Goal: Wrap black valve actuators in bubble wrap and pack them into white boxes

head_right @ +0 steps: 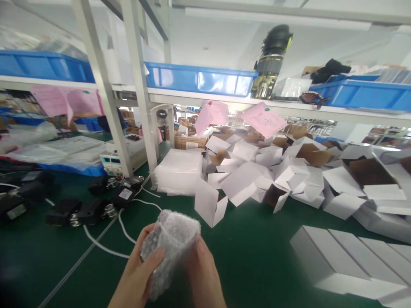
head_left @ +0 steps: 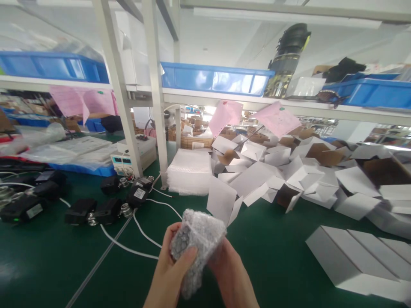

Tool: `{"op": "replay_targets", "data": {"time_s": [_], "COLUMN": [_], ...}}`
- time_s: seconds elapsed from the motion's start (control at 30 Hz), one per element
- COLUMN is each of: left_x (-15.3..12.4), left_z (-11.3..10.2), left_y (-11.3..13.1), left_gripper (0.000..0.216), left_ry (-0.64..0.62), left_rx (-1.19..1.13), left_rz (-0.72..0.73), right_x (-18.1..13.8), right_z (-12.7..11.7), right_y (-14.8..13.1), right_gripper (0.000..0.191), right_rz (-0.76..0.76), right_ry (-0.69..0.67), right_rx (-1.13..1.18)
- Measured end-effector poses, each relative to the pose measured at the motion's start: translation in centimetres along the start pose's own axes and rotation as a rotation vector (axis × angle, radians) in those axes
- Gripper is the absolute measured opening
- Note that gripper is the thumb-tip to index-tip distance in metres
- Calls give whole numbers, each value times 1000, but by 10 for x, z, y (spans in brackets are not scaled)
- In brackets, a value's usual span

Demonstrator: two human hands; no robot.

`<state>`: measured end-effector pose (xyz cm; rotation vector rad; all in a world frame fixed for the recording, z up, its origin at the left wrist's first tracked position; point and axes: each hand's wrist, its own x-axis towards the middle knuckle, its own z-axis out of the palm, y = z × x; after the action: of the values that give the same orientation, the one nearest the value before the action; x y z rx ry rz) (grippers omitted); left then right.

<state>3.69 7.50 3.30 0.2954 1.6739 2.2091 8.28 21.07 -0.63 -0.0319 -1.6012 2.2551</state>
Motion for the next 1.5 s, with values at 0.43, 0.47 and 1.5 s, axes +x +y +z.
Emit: {"op": "replay_targets", "data": {"time_s": [0.43,0.47,1.5], "left_x": [32,39,26], "left_z": [67,79,-35], "left_y": [-10,-9,47], "left_gripper": [31,34,27], "left_ry": [-212,-278,-535], "left_rx": [568,616,940], "left_rz": [680,700,674], "right_x": [-19,-19,26], "right_z": [-62,-68,-8], "right_y": [-50,-57,-131], "right_gripper": [94,93,65], "right_rz": [-203,-260,-263], "right_ry": [624,670,-429], "right_rx": [-64,-102,-1135]}}
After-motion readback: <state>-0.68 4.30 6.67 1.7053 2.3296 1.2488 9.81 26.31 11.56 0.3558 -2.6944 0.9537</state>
